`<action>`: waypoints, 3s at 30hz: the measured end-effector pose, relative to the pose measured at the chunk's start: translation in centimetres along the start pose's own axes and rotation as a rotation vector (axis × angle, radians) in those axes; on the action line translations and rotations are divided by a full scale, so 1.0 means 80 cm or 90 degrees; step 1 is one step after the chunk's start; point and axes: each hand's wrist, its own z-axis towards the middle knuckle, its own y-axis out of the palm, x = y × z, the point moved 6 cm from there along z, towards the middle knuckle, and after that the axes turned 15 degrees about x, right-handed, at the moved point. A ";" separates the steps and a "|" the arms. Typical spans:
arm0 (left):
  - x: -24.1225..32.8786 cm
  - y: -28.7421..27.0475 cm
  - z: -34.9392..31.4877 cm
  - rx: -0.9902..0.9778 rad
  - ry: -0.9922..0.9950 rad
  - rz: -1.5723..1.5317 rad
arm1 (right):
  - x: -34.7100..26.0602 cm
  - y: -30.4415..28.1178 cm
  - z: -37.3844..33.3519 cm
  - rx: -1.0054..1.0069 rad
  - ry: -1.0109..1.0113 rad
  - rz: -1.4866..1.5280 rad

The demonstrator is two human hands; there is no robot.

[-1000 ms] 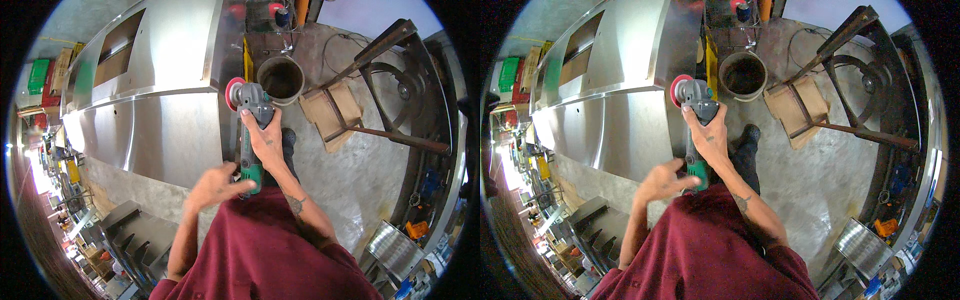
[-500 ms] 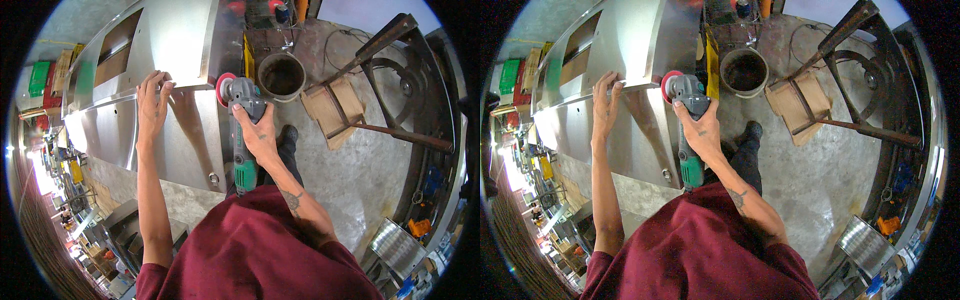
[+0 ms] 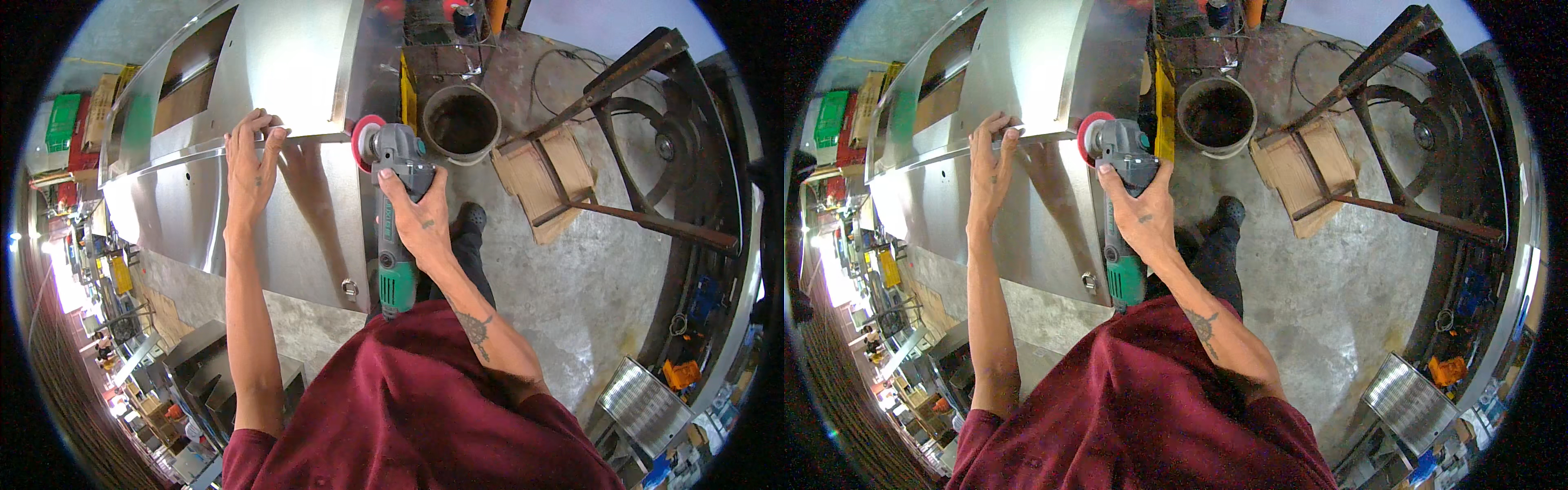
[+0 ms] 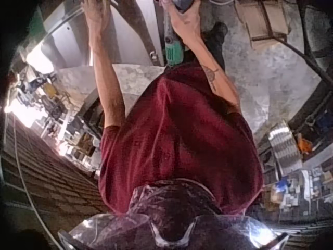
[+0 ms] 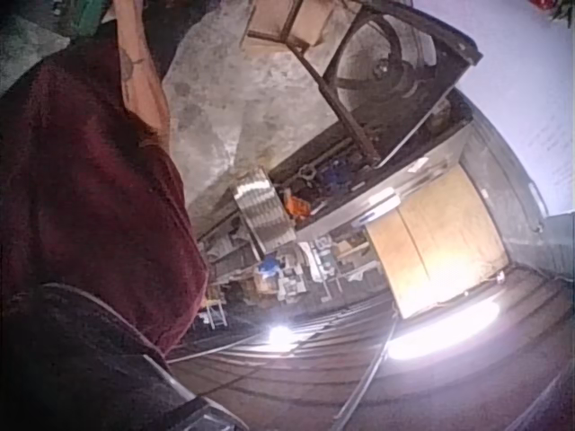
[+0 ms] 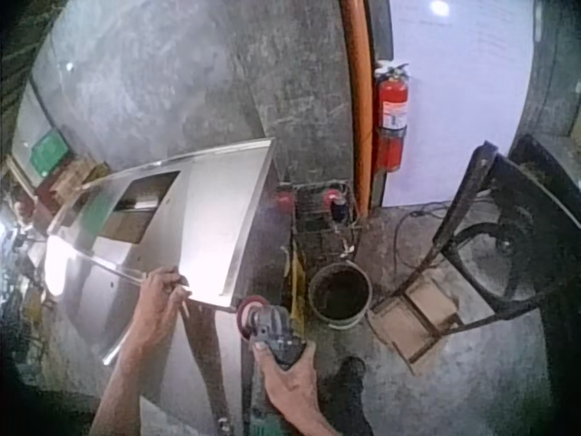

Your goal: The person uses a handheld angle grinder with a polishing pad to smooth and polish the surface of a large stainless steel panel. They move the tool across the metal surface, then wipe the panel with a cloth and apply a substance from a small container.

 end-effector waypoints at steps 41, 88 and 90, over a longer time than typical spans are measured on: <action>-0.005 0.001 0.000 0.008 -0.015 0.000 | -0.013 0.006 -0.007 0.001 -0.013 0.021; -0.007 0.003 -0.003 -0.002 -0.022 -0.004 | -0.006 0.014 -0.003 0.022 0.009 0.032; -0.008 0.003 -0.004 -0.008 -0.026 -0.003 | -0.015 0.014 -0.008 0.013 -0.001 0.032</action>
